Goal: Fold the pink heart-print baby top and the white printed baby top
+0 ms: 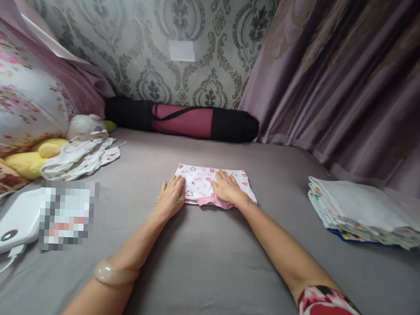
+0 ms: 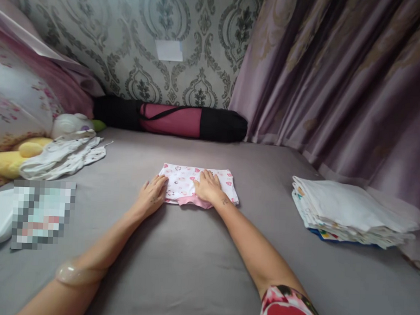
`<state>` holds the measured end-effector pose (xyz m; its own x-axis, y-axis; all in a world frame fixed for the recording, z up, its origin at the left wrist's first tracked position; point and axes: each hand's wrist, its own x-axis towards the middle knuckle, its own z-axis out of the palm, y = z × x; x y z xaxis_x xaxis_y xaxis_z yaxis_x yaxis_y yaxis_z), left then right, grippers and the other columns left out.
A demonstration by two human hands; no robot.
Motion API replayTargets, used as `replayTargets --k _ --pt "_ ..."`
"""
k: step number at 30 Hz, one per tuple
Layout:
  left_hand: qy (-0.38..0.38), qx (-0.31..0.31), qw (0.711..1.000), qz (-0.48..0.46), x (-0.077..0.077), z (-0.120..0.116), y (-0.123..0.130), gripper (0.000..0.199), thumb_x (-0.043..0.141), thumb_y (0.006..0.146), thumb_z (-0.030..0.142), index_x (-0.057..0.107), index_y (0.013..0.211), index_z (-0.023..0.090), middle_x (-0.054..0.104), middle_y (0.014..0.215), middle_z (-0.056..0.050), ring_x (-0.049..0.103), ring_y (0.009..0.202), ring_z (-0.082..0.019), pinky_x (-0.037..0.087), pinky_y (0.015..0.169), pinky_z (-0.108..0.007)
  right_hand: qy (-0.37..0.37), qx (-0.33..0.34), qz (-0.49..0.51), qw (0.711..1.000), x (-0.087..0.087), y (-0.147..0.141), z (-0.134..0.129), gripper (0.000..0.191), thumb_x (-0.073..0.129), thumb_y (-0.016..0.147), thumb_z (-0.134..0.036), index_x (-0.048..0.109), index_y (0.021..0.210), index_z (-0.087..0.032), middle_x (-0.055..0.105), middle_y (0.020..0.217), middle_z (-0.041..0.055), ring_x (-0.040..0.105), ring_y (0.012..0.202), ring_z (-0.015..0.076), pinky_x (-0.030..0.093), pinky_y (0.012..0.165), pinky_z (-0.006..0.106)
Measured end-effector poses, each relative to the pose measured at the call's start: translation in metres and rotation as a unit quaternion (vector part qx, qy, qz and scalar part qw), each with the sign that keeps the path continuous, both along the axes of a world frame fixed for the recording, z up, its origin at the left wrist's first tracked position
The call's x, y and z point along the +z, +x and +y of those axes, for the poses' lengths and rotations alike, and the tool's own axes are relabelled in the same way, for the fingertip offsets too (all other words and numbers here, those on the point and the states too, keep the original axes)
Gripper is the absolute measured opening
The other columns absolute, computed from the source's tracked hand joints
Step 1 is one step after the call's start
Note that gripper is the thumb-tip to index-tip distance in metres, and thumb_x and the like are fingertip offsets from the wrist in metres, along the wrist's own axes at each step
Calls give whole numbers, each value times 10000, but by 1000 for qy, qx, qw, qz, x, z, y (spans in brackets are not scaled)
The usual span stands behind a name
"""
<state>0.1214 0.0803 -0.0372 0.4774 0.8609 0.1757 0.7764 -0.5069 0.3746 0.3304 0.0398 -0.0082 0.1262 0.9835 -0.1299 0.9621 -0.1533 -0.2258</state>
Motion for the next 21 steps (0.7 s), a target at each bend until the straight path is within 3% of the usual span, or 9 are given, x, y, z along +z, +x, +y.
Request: replayTargets --k 4,10,17,21 --pt "9 1 1000 -16 -2 0 0 420 306 936 191 474 1321 200 486 1437 -127 339 1400 -267 268 1118 -559 57 11 26 998 -7 -21 10 691 161 983 -477 240 1502 -28 183 1581 166 116 1466 257 57 1178 429" --pt "15 7 1000 -19 -4 1 -2 395 299 940 206 483 1290 202 489 1433 -122 352 1393 -258 279 1117 -540 61 7 28 998 -22 -29 13 706 160 978 -518 240 1508 -59 185 1585 144 116 1466 242 35 1177 451" --pt "24 17 999 -26 -6 4 -3 407 306 934 184 469 1305 222 496 1427 -116 357 1390 -252 289 1114 -523 13 11 34 999 -4 -32 22 673 199 980 -460 243 1502 -37 192 1578 173 128 1463 272 71 1170 472" --pt "18 29 999 -12 -4 4 -4 410 307 927 167 467 1303 197 477 1437 -135 371 1379 -260 296 1106 -519 42 31 48 997 -3 -50 35 660 178 983 -438 249 1497 -29 194 1579 165 125 1465 250 62 1176 441"
